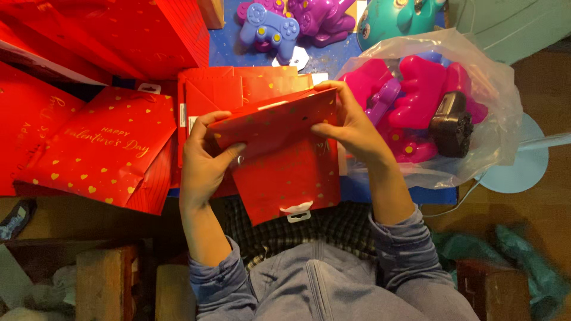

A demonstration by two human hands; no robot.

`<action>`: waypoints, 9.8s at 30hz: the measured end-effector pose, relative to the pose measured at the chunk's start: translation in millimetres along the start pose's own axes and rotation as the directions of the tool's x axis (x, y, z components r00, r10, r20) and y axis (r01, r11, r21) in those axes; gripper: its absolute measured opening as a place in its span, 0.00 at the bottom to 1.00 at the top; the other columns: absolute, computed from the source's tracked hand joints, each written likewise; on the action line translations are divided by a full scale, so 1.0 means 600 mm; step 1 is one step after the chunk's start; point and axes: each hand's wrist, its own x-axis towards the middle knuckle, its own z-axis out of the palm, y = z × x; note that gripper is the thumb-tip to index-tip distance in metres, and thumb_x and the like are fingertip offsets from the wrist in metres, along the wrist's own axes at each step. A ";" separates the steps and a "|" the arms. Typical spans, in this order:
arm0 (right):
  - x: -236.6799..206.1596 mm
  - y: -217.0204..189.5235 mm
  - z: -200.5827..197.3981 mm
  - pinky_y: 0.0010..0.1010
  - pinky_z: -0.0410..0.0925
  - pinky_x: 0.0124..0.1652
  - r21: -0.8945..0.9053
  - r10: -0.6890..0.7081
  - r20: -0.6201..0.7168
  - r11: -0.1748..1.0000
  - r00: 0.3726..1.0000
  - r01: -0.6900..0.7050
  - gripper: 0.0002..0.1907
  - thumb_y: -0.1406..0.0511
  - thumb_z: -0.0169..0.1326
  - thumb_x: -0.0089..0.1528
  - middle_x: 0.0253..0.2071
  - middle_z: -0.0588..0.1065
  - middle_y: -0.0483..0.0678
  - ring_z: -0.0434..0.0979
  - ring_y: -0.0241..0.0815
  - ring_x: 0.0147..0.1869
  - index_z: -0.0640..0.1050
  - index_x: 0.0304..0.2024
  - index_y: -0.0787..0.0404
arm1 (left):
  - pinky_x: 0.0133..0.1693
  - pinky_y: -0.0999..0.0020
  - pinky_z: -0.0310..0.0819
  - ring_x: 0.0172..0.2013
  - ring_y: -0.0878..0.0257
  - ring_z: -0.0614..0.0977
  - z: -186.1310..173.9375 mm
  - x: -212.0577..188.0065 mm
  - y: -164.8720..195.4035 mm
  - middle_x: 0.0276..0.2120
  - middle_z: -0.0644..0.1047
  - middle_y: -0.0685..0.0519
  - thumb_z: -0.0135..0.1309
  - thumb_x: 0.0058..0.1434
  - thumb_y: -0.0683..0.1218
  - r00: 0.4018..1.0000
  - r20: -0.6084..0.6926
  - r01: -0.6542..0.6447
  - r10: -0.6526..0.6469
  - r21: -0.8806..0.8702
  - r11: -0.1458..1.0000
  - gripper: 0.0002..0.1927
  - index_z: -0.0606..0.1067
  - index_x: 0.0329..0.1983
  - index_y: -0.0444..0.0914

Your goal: The person opens red Valentine's Day gift bags on a blue table, places plastic toy game controllers from a large plastic bag into the gift bags one at a time, folds the bag flaps closed, and then gathers and aligns the filled bags into a neat stack.

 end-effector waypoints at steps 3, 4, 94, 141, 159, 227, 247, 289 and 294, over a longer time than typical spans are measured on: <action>-0.002 0.010 -0.012 0.37 0.69 0.63 0.052 0.034 -0.004 0.998 0.999 -0.034 0.35 0.75 0.61 0.63 0.61 0.72 0.50 0.73 0.41 0.67 0.62 0.69 0.58 | 0.46 0.72 0.78 0.46 0.67 0.80 -0.006 0.001 -0.010 0.46 0.77 0.53 0.61 0.60 0.29 0.999 -0.027 0.033 -0.034 -0.030 0.999 0.29 0.69 0.63 0.38; -0.004 0.011 -0.014 0.37 0.69 0.63 0.053 0.034 -0.001 0.998 0.999 -0.034 0.34 0.75 0.61 0.63 0.61 0.73 0.50 0.73 0.41 0.66 0.63 0.69 0.58 | 0.45 0.72 0.78 0.46 0.67 0.80 -0.006 0.001 -0.014 0.46 0.77 0.54 0.60 0.60 0.29 0.999 -0.028 0.042 -0.043 -0.047 0.998 0.29 0.69 0.63 0.38; -0.074 -0.023 0.058 0.33 0.60 0.73 -0.222 -0.222 -0.310 0.963 0.925 0.156 0.33 0.79 0.44 0.61 0.70 0.68 0.53 0.66 0.43 0.77 0.65 0.71 0.68 | 0.61 0.57 0.66 0.63 0.53 0.72 0.036 -0.082 0.006 0.65 0.70 0.43 0.59 0.61 0.38 0.981 -0.074 0.133 -0.179 -0.417 0.899 0.39 0.57 0.75 0.32; -0.040 0.059 0.157 0.48 0.60 0.70 -0.921 -0.087 0.135 0.356 0.987 0.157 0.19 0.68 0.54 0.64 0.63 0.73 0.54 0.70 0.53 0.70 0.74 0.58 0.62 | 0.69 0.29 0.30 0.77 0.47 0.43 0.085 0.071 -0.117 0.78 0.47 0.38 0.38 0.75 0.62 0.993 -0.008 -0.002 0.119 0.997 0.079 0.38 0.52 0.79 0.34; 0.075 0.103 0.134 0.47 0.50 0.75 -0.997 -0.306 0.063 -0.058 0.950 0.047 0.28 0.65 0.48 0.67 0.74 0.64 0.61 0.60 0.53 0.79 0.68 0.69 0.70 | 0.72 0.34 0.33 0.77 0.47 0.46 0.093 0.063 -0.108 0.77 0.51 0.38 0.45 0.72 0.58 0.994 0.015 -0.037 0.108 0.979 0.200 0.37 0.56 0.77 0.33; 0.005 0.058 0.184 0.59 0.41 0.71 -0.940 0.052 0.278 0.220 0.959 0.261 0.60 0.43 0.69 0.48 0.77 0.48 0.58 0.42 0.61 0.81 0.54 0.75 0.51 | 0.65 0.51 0.74 0.50 0.55 0.85 -0.086 -0.065 0.101 0.48 0.83 0.52 0.59 0.76 0.39 0.578 -0.219 0.038 0.786 0.969 0.243 0.03 0.80 0.50 0.38; -0.076 0.071 0.102 0.55 0.60 0.72 0.249 -0.186 -0.137 0.944 0.973 0.215 0.66 0.62 0.68 0.59 0.82 0.41 0.52 0.56 0.55 0.81 0.30 0.78 0.43 | 0.71 0.50 0.65 0.63 0.51 0.76 0.017 -0.023 0.069 0.61 0.77 0.45 0.56 0.77 0.47 0.646 -0.252 -0.390 0.721 0.703 0.595 0.08 0.76 0.49 0.38; -0.165 -0.167 0.140 0.38 0.71 0.38 -0.859 -0.342 0.357 0.244 0.869 0.449 0.13 0.72 0.60 0.48 0.37 0.76 0.45 0.78 0.48 0.39 0.78 0.37 0.59 | 0.49 0.54 0.75 0.57 0.42 0.71 0.118 -0.119 0.274 0.62 0.68 0.40 0.63 0.56 0.45 0.857 -0.120 -0.086 0.502 0.926 0.368 0.18 0.81 0.50 0.38; -0.170 -0.194 0.142 0.41 0.71 0.38 -0.817 -0.260 0.413 0.316 0.873 0.481 0.15 0.71 0.58 0.49 0.41 0.78 0.48 0.79 0.50 0.41 0.79 0.39 0.59 | 0.52 0.61 0.77 0.54 0.54 0.77 0.112 -0.139 0.271 0.54 0.79 0.60 0.62 0.55 0.37 0.879 -0.101 -0.028 0.467 0.965 0.262 0.16 0.82 0.46 0.44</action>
